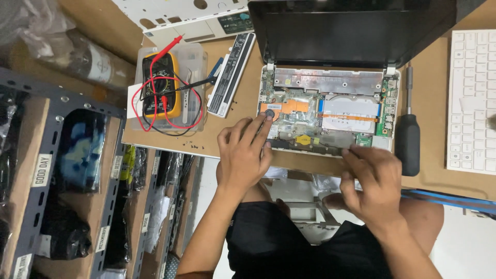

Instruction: The person uses a screwdriver to remove screws from a laptop's internal components, including the hard drive and RAM. They disconnect cables and remove the RAM module, then continue unscrewing parts of the motherboard.

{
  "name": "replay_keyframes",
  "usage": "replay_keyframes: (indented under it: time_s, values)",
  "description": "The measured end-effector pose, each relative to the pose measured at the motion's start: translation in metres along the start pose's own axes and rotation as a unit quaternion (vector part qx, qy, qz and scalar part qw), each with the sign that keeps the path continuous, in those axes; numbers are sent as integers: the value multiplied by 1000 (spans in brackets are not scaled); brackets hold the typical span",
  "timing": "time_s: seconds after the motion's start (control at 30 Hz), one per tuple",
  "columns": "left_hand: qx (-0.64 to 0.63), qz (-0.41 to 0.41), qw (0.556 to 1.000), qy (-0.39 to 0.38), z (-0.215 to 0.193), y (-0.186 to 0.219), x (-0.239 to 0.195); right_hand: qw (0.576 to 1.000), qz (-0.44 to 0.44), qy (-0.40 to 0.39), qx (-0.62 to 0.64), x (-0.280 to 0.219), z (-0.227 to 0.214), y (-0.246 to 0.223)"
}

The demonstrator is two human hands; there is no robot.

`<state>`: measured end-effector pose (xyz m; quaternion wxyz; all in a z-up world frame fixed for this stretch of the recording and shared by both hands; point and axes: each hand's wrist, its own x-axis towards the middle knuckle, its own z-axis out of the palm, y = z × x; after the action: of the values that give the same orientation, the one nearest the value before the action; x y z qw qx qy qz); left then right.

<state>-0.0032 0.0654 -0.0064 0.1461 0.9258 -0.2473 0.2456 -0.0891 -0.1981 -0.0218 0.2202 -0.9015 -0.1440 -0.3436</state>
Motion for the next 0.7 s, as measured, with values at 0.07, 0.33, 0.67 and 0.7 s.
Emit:
replay_keyframes:
  time_s: [0.07, 0.33, 0.67, 0.7]
  values:
    - [21, 27, 999, -4, -5, 1, 6, 999, -4, 20, 43, -22, -8, -7]
    - [16, 42, 999, 14, -1, 3, 14, 991, 113, 12, 75, -148, -4, -12]
    - [9, 54, 998, 5, -12, -7, 19, 947, 280, -69, -143, -340, -22, 58]
    - [19, 68, 997, -3, -13, -6, 20, 942, 299, -69, -140, -352, -19, 61]
